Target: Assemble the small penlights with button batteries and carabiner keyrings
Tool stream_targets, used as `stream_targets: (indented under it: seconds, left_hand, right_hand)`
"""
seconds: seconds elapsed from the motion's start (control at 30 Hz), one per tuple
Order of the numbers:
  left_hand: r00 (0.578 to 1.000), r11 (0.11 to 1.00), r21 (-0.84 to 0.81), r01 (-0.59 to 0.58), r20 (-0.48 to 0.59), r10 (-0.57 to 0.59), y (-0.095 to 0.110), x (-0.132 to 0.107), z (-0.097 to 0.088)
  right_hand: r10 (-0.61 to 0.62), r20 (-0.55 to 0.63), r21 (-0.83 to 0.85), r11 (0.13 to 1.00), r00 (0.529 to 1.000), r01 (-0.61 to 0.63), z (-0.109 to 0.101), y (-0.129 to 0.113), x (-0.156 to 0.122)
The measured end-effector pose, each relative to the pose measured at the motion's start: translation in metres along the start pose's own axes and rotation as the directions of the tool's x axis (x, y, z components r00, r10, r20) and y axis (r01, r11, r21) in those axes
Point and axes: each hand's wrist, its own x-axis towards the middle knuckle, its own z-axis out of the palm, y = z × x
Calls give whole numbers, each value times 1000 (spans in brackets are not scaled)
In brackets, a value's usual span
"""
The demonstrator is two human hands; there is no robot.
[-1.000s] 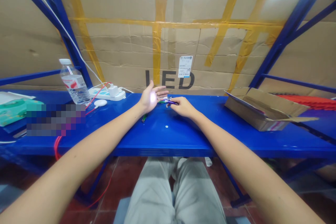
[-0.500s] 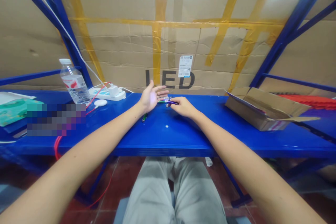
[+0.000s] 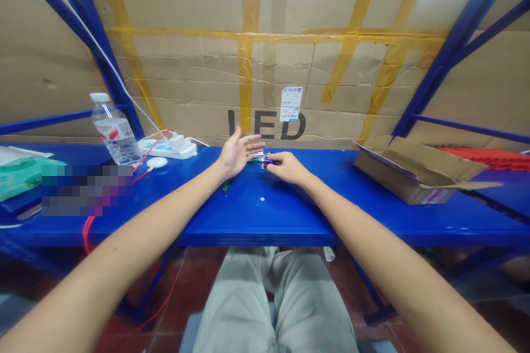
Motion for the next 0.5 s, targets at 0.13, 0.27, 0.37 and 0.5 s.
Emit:
stream_targets:
  seconds: [0.13, 0.27, 0.37, 0.5]
  left_hand:
    - [1000, 1000, 1, 14, -10, -14, 1, 0, 0]
    - [1000, 1000, 4, 5, -4, -5, 0, -1, 1]
    - [1000, 1000, -12, 2, -5, -2, 0, -1, 1]
    - [1000, 1000, -13, -3, 10, 3, 0, -1, 1]
  right_hand:
    - [37, -11, -23, 999, 999, -37, -2, -3, -1]
    - [63, -45, -50, 997, 997, -65, -2, -5, 0]
    - [76, -53, -58, 995, 996, -79, -2, -4, 0]
    - [83, -72, -67, 994, 994, -88, -3, -2, 1]
